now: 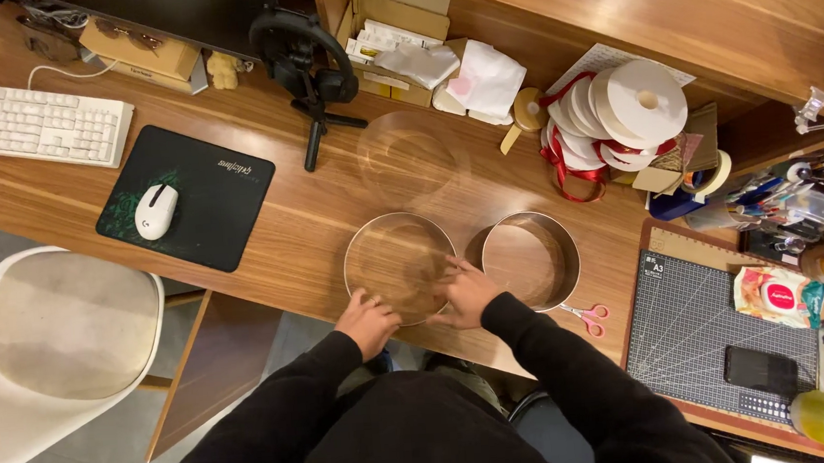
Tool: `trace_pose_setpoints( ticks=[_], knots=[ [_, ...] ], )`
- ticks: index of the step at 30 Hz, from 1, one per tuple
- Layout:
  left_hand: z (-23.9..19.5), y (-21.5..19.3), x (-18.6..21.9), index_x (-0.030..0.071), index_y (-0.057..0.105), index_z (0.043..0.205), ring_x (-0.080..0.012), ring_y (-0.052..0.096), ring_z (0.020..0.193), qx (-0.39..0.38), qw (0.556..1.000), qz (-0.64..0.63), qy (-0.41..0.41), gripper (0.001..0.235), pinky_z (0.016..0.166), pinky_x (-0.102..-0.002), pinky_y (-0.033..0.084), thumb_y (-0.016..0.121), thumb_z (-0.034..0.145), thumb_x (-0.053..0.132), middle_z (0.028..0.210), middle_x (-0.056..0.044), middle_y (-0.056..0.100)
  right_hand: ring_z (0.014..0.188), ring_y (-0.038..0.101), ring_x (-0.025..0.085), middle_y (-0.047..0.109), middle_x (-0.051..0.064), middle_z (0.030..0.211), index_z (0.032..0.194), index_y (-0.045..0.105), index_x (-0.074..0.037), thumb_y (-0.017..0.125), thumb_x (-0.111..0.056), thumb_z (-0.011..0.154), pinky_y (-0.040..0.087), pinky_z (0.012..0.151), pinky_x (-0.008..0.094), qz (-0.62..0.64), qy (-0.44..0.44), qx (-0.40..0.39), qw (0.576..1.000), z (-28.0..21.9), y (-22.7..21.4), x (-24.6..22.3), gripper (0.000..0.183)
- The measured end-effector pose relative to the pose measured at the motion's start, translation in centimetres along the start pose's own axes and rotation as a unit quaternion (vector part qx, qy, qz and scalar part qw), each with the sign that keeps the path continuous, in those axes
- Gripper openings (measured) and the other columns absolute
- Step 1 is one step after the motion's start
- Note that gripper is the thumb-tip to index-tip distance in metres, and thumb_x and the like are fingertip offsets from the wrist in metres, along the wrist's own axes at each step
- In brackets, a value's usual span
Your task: Preparing metal cake rings by applying adhesive tape to the inner surface.
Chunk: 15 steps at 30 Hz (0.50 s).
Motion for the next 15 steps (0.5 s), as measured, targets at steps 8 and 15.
trace_pose_setpoints(
  ticks=[8,15],
  knots=[
    [-2.2,-1.8,-2.3,0.030,0.077,0.107,-0.0226,0.063,0.125,0.017,0.999,0.008,-0.029,0.015,0.119,-0.058,0.033,0.071,0.109,0.043,0.111,0.003,0.076,0.115,0.072,0.018,0.078,-0.004,0.097,0.099,0.073,-0.022,0.082,-0.054,0.086,0.026,0.140,0.067,-0.041,-0.075,-0.036,0.996,-1.9,4.6,3.6,0.036],
    [-2.8,-1.6,-3.0,0.023,0.077,0.106,-0.0267,0.058,0.138,0.018,0.999,0.021,-0.042,0.021,0.123,-0.059,0.031,0.076,0.106,0.044,0.119,-0.001,0.070,0.125,0.069,0.017,0.077,-0.004,0.103,0.104,0.074,-0.022,0.083,-0.049,0.087,0.021,0.139,0.070,-0.070,-0.068,-0.033,0.995,-1.9,3.4,2.6,0.033]
  ],
)
Point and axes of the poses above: each hand's wrist, its own z-axis towards the middle knuckle, its own y-axis out of the palm, x = y × z, the point moved 7 cm from there along z, towards the middle knuckle
